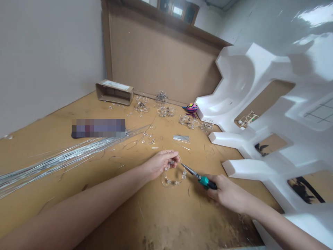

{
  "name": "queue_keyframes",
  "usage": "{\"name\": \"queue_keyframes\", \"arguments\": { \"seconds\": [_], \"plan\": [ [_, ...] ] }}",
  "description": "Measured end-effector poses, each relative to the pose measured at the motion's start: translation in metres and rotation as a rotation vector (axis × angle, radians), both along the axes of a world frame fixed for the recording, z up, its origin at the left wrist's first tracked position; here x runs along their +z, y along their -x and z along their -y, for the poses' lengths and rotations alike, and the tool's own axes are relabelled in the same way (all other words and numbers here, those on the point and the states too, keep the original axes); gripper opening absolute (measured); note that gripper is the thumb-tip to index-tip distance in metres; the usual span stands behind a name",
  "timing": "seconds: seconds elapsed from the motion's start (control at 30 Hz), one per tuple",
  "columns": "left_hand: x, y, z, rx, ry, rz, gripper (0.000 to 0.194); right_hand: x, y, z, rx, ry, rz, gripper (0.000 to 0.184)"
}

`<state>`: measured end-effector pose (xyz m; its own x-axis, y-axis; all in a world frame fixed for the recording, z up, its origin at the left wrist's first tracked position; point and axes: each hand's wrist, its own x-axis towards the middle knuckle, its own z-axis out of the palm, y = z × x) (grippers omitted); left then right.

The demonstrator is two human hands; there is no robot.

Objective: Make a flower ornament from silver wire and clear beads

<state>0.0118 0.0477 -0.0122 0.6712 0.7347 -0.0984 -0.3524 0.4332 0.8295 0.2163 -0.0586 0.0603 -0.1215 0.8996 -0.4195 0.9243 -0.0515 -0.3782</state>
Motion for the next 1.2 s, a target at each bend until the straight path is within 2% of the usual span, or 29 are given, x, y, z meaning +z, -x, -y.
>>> {"name": "queue_keyframes", "arguments": {
  "seconds": [0.1,0.33,0.6,0.93,1.2],
  "plan": [
    [0.002,0.0,0.001,0.017,0.006,-0.001,0.021,0.002,-0.003,-0.001,-0.033,0.102,-0.097,0.012],
    [0.0,-0.001,0.0,0.01,-0.001,-0.001,0.021,0.004,-0.011,-0.004,0.015,0.004,0.022,0.012],
    [0.0,0.001,0.001,0.0,-0.064,0.01,0.021,0.003,-0.012,-0.006,0.01,0.019,0.018,0.004],
    [0.015,0.008,0.0,-0.197,-0.026,0.24,0.022,0.007,-0.019,0.001,0.004,0.006,-0.009,0.006],
    [0.015,0.007,0.002,-0.186,-0.015,0.197,0.021,0.023,-0.007,0.006,0.023,-0.023,0.022,0.01]
  ]
}}
